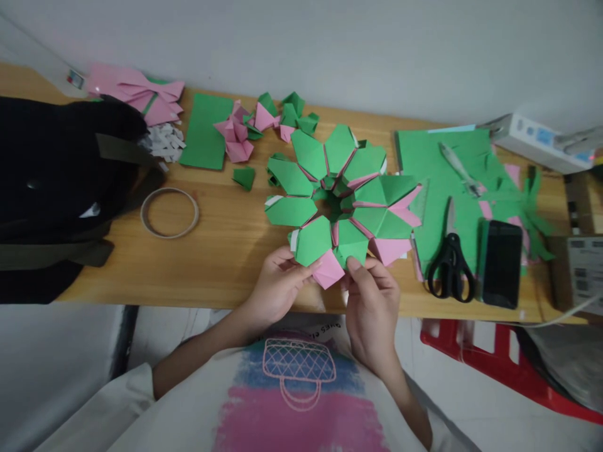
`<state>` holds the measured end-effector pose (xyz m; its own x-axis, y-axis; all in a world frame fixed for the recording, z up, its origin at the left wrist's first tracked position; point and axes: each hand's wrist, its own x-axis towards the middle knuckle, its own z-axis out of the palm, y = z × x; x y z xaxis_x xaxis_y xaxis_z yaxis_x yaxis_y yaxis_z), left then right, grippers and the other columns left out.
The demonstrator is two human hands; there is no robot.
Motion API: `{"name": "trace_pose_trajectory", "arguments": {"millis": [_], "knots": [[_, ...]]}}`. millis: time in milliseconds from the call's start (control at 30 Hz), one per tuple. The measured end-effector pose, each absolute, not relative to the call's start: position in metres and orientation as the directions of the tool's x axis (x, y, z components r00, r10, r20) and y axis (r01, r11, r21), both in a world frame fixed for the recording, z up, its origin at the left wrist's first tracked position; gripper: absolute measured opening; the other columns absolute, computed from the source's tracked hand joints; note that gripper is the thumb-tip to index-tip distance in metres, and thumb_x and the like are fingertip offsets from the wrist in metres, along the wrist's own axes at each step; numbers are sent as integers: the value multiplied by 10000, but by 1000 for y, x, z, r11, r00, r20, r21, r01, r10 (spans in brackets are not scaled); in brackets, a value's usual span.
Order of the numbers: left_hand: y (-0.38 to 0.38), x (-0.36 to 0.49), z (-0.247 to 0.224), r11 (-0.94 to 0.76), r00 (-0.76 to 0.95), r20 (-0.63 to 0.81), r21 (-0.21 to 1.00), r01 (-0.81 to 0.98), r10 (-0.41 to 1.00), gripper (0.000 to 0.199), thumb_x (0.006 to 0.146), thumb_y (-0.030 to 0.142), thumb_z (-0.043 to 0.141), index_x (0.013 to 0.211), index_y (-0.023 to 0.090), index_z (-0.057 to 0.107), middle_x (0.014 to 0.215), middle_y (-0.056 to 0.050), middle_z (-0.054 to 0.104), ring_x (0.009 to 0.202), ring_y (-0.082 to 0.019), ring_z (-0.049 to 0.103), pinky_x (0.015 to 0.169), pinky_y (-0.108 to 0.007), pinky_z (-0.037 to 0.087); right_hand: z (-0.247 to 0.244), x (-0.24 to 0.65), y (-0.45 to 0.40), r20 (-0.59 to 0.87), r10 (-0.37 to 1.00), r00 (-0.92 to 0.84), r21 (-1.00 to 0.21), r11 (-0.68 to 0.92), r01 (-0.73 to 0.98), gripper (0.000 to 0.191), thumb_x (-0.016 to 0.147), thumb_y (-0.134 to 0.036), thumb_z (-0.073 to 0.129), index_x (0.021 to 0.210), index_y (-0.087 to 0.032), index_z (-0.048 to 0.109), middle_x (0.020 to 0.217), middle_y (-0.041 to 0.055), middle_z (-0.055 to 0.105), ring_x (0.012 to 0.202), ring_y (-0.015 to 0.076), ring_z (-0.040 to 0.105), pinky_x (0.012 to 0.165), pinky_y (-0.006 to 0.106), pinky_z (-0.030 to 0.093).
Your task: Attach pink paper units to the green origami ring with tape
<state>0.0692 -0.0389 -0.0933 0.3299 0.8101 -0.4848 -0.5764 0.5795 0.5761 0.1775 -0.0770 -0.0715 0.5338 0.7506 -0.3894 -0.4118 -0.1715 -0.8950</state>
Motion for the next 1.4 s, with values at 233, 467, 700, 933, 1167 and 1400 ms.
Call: {"name": "trace_pose_trajectory", "arguments": {"millis": [233,467,700,933,1167,1400], "knots": [[-37,70,-96,575,338,-469,591,-566,816,217,572,200,882,722,189,726,697,6,722,637,-116,648,580,-222,523,-71,180,-78,-387,754,530,-891,-159,-425,222,699,-273,761,562,-201,603,489,-69,508,479,75,430,492,228,337],[-34,70,-95,591,347,-483,584,-556,804,237,533,202,899,694,186,726,653,17,707,603,-104,632,581,-218,517,-72,180,-79,-371,760,533,-904,-165,-394,220,704,-266,758,556,-198,609,485,-67,514,477,75,431,499,230,343],[-34,73,-92,570,284,-499,645,-509,819,279,466,210,923,664,177,730,658,25,710,616,-93,624,606,-211,528,-74,182,-81,-320,783,533,-927,-145,-345,218,725,-253,756,571,-194,613,507,-67,515,508,73,422,521,223,343],[-38,72,-87,547,228,-500,710,-444,835,231,528,196,895,693,179,734,675,26,712,607,-86,611,601,-205,511,-75,184,-84,-270,802,533,-950,-133,-281,194,735,-248,754,599,-201,623,537,-64,516,529,83,430,528,227,350],[-34,70,-81,571,219,-533,703,-423,818,237,481,201,895,632,167,716,589,35,667,561,-82,581,540,-193,486,-84,181,-74,-397,823,407,-843,-151,-516,206,667,-369,773,650,-217,634,587,-56,527,512,84,441,481,222,371],[-32,67,-86,565,232,-516,722,-399,824,220,485,190,886,616,172,710,593,30,671,536,-87,570,519,-209,489,-83,181,-65,-398,820,410,-843,-151,-517,164,637,-309,801,632,-218,664,563,-73,519,449,51,338,422,204,311]]}}
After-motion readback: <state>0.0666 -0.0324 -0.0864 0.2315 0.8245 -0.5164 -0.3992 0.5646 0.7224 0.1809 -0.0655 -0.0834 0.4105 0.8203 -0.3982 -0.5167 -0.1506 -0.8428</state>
